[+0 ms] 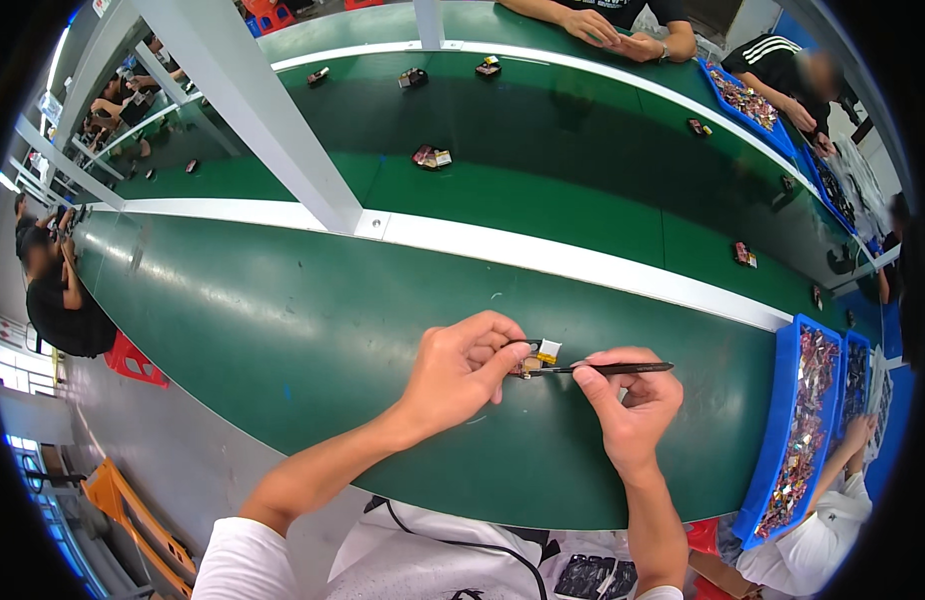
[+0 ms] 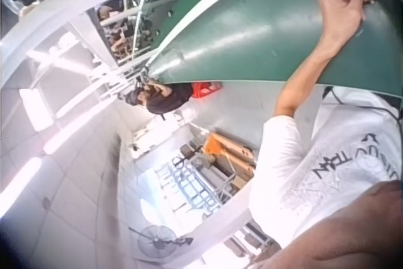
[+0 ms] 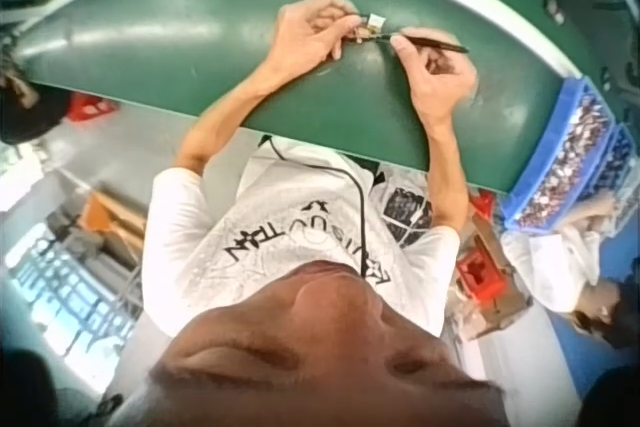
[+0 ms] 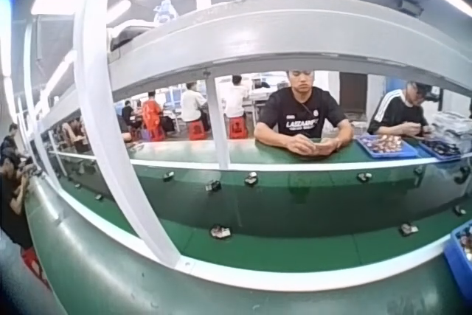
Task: Assembling electronic modules and placing them onto a conveyor belt in a factory setting
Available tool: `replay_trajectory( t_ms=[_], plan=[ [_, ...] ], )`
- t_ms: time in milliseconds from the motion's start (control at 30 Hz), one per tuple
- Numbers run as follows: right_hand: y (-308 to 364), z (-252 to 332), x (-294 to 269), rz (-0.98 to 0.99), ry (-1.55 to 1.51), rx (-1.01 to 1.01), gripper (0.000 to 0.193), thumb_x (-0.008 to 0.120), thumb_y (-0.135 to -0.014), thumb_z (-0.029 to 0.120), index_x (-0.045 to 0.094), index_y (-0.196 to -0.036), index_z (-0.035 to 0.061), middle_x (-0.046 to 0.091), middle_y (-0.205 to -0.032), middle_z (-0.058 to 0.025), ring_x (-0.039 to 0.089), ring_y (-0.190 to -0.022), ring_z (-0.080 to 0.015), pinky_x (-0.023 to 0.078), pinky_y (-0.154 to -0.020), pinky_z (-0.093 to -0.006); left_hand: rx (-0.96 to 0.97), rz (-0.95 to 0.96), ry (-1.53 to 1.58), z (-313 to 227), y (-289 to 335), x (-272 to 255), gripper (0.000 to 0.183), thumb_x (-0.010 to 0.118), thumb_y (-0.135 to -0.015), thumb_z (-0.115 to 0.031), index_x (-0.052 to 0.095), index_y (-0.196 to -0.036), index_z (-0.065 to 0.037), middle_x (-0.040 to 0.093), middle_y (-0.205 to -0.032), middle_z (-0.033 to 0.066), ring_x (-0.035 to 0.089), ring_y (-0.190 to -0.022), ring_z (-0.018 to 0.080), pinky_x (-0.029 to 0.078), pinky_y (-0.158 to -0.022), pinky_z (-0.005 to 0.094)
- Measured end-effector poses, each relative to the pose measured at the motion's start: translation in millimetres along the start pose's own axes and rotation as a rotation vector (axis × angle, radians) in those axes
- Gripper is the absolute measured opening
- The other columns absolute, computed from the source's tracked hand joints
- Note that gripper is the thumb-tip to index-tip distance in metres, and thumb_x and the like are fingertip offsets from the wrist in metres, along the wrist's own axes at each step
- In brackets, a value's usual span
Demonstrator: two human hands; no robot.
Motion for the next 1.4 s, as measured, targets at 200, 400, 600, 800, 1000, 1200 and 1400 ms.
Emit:
replay_trajectory(
  t_ms=[200,400,600,800,1000,1200,1400],
  plan=[
    [3,-3,4,0.021,0.037,-0.012,0.017,0.083,-0.078,-0.006,0.071,-0.090,-0.0021,0.069,-0.075,-0.0026,0.048,-0.051,-0.0006,0.032,-0.047,-0.0183,0.067,0.001,-0.010,3,1,6,0.015,0.068,-0.097,-0.007,0.066,-0.108,0.004,0.073,-0.084,0.0096,0.064,-0.057,0.0083,0.043,-0.045,0.0219],
    [4,-5,4,0.029,0.113,-0.025,0.017,0.084,-0.078,-0.003,0.072,-0.089,-0.0009,0.066,-0.069,0.0008,0.045,-0.047,0.0002,0.028,-0.045,-0.0193,0.106,-0.026,-0.023,-1,2,8,0.015,0.068,-0.097,-0.006,0.066,-0.107,0.005,0.073,-0.082,0.0094,0.064,-0.057,0.0084,0.043,-0.044,0.0223],
    [3,-6,5,0.029,0.143,-0.004,0.016,0.084,-0.078,-0.002,0.072,-0.088,-0.0007,0.063,-0.066,0.0022,0.044,-0.046,0.0001,0.026,-0.045,-0.0196,0.169,-0.045,-0.068,4,1,9,0.014,0.069,-0.096,-0.003,0.066,-0.105,0.006,0.073,-0.082,0.0099,0.064,-0.057,0.0084,0.048,-0.048,0.0232],
    [3,-6,4,0.029,0.113,0.060,0.015,0.084,-0.079,-0.001,0.072,-0.088,-0.0007,0.061,-0.062,0.0038,0.042,-0.046,0.0006,0.026,-0.045,-0.0191,0.224,-0.063,-0.122,5,3,9,0.013,0.069,-0.095,-0.001,0.066,-0.104,0.007,0.074,-0.084,0.0112,0.064,-0.058,0.0090,0.050,-0.050,0.0236],
    [3,-7,5,0.039,0.155,0.001,0.016,0.084,-0.080,-0.001,0.072,-0.090,-0.0013,0.061,-0.062,0.0039,0.041,-0.047,0.0013,0.025,-0.045,-0.0190,0.222,-0.056,-0.129,3,3,9,0.014,0.070,-0.095,-0.001,0.066,-0.105,0.007,0.074,-0.085,0.0116,0.065,-0.059,0.0093,0.051,-0.050,0.0237],
    [1,-5,5,0.068,0.039,0.134,0.014,0.082,-0.081,-0.003,0.072,-0.092,-0.0014,0.062,-0.065,0.0046,0.039,-0.048,0.0023,0.024,-0.046,-0.0179,0.255,-0.070,-0.097,7,3,11,0.011,0.070,-0.094,-0.004,0.066,-0.101,0.003,0.071,-0.080,0.0091,0.061,-0.054,0.0089,0.048,-0.046,0.0247],
    [0,-5,1,0.097,-0.131,0.322,0.013,0.079,-0.085,-0.005,0.071,-0.094,-0.0011,0.063,-0.068,0.0040,0.039,-0.052,0.0031,0.025,-0.047,-0.0176,0.368,-0.066,-0.194,9,3,12,0.011,0.072,-0.092,-0.003,0.067,-0.101,0.002,0.071,-0.077,0.0080,0.062,-0.053,0.0099,0.047,-0.046,0.0251]
  ],
)
Point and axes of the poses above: each hand's wrist, its own y-axis away from the middle knuckle, its own x-axis out of the palm, z = x × y, the point moved 1 cm from there along -y, towards the middle knuckle
